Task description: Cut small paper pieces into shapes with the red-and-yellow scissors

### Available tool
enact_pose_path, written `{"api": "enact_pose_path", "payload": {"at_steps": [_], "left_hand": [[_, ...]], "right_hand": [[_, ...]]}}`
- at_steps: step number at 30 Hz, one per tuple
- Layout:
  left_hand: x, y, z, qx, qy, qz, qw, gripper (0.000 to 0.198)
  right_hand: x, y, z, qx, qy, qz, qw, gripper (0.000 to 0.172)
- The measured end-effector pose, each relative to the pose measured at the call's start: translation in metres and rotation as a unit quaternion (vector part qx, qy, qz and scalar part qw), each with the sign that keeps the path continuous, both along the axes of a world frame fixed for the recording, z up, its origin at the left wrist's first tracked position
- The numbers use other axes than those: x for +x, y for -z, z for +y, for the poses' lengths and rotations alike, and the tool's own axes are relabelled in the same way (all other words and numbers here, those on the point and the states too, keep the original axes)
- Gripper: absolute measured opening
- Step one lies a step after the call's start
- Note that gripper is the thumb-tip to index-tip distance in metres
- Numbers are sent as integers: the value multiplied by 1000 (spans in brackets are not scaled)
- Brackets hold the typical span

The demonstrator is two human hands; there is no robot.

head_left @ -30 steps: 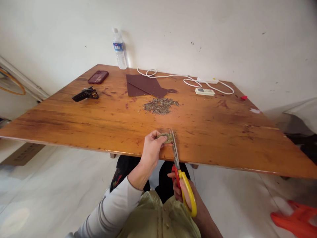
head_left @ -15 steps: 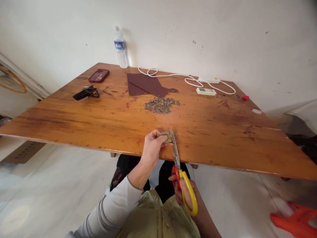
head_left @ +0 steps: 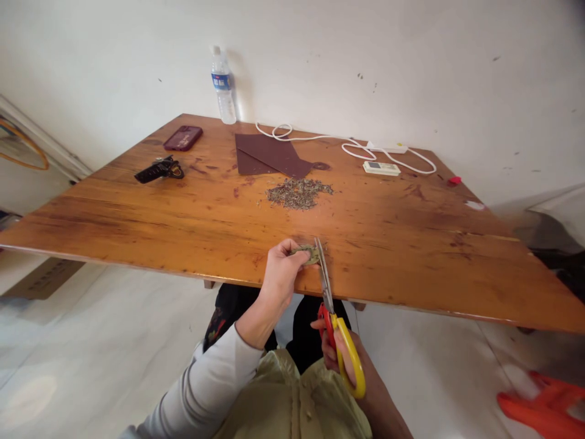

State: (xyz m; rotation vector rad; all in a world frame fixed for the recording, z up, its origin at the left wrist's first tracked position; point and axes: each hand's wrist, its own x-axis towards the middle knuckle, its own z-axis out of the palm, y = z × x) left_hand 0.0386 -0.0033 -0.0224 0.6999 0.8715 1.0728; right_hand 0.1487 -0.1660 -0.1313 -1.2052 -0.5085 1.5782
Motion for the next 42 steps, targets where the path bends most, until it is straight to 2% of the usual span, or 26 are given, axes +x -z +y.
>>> {"api": "enact_pose_path", "payload": {"at_steps": [7, 13, 25, 32, 36, 42], "left_hand": [[0, 4, 0, 4, 2, -10, 1000, 30], [0, 2, 0, -5, -1, -11, 1000, 27], [1, 1, 1, 0, 5, 2, 1000, 26], [1, 5, 1, 14, 7, 9, 1000, 30], [1, 5, 1, 16, 12, 5, 1000, 28], [1, 4, 1, 17, 16, 4, 1000, 28]], "right_hand": [[6, -7, -3, 1, 29, 2, 1000, 58], [5, -5, -5, -4, 39, 11, 999, 55], [12, 2, -7, 9, 24, -39, 999, 62], [14, -4, -6, 7, -3, -29, 1000, 54], [17, -3, -4, 4, -13, -31, 999, 58], [17, -3, -5, 7, 7, -52, 999, 60]]}}
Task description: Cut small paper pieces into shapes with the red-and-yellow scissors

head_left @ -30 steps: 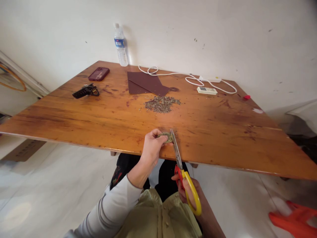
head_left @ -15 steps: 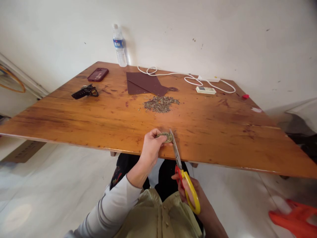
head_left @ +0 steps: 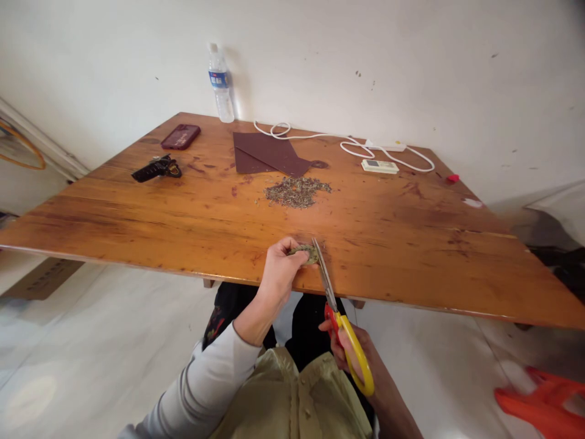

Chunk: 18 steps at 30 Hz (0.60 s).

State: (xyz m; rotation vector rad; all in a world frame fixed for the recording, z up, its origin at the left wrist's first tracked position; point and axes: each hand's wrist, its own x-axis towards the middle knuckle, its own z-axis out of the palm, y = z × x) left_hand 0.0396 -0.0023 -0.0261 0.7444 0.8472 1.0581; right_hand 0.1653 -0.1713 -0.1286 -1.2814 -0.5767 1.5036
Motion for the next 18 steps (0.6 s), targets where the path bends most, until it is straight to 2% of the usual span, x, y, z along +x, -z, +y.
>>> {"api": "enact_pose_path", "payload": {"at_steps": [8, 15, 18], "left_hand": [[0, 2, 0, -3, -4, 1, 1000, 27], [0, -1, 0, -11, -12, -5, 1000, 28], [0, -2, -1, -14, -19, -8, 1000, 28]], "right_hand": [[-9, 8, -2, 6, 19, 4, 1000, 64], [-5, 9, 0, 1, -5, 4, 1000, 64], [2, 14, 7, -23, -42, 42, 998, 66]]}}
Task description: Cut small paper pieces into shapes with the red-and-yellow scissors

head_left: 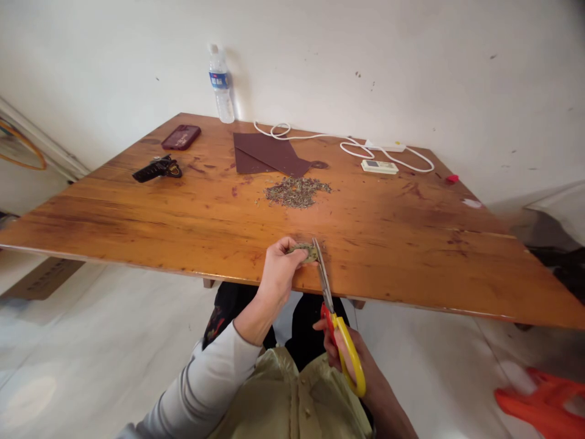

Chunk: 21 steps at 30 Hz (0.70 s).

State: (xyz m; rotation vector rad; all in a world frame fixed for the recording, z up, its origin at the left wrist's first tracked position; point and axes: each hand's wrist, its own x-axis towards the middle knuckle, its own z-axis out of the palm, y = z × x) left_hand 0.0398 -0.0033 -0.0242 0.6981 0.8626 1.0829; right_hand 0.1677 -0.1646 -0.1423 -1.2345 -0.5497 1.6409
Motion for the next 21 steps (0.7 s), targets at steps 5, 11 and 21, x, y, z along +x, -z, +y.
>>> {"api": "enact_pose_path", "payload": {"at_steps": [5, 11, 21], "left_hand": [[0, 2, 0, 8, -3, -4, 1000, 30], [0, 3, 0, 11, 2, 2, 1000, 28], [-1, 3, 2, 8, 4, 0, 1000, 30]], "right_hand": [[5, 5, 2, -12, -36, 15, 999, 67], [-4, -11, -4, 10, 4, -43, 999, 68], [-11, -26, -5, 15, 16, -63, 998, 68]]}}
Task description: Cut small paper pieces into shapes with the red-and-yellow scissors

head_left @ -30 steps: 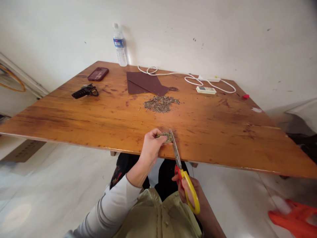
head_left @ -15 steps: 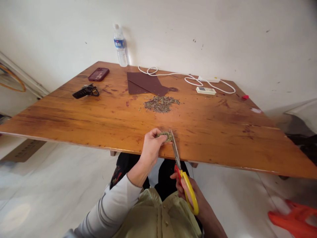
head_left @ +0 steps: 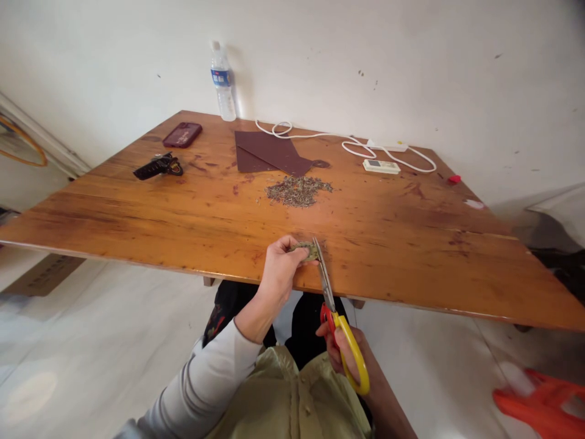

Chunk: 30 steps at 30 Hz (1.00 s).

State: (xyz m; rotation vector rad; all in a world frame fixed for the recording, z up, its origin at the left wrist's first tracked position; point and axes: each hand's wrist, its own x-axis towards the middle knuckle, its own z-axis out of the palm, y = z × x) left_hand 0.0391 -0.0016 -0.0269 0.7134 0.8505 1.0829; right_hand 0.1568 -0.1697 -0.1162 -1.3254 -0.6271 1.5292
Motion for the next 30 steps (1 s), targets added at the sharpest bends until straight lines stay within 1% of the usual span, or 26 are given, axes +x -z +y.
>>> {"api": "enact_pose_path", "payload": {"at_steps": [3, 7, 13, 16, 19, 23, 25, 30], "left_hand": [[0, 0, 0, -3, 0, 1, 1000, 30], [0, -1, 0, -5, -2, 1, 1000, 28], [0, 2, 0, -7, 1, -3, 1000, 32], [0, 1, 0, -7, 1, -4, 1000, 30], [0, 0, -1, -5, -3, -10, 1000, 30], [1, -2, -2, -7, -4, -12, 1000, 32], [1, -2, -2, -6, -6, -10, 1000, 33], [1, 1, -1, -3, -2, 4, 1000, 33]], "right_hand": [[1, 1, -1, -4, 0, -4, 1000, 69], [0, 5, -1, -5, 16, -19, 1000, 68], [1, 10, -3, -21, 28, -28, 999, 68], [2, 12, -4, -21, 18, -21, 999, 68], [3, 12, -4, -3, -3, -18, 1000, 70], [2, 7, -4, 34, -38, -39, 998, 77], [2, 6, -5, 44, -53, -52, 996, 77], [0, 11, -4, 14, -29, -35, 999, 70]]}}
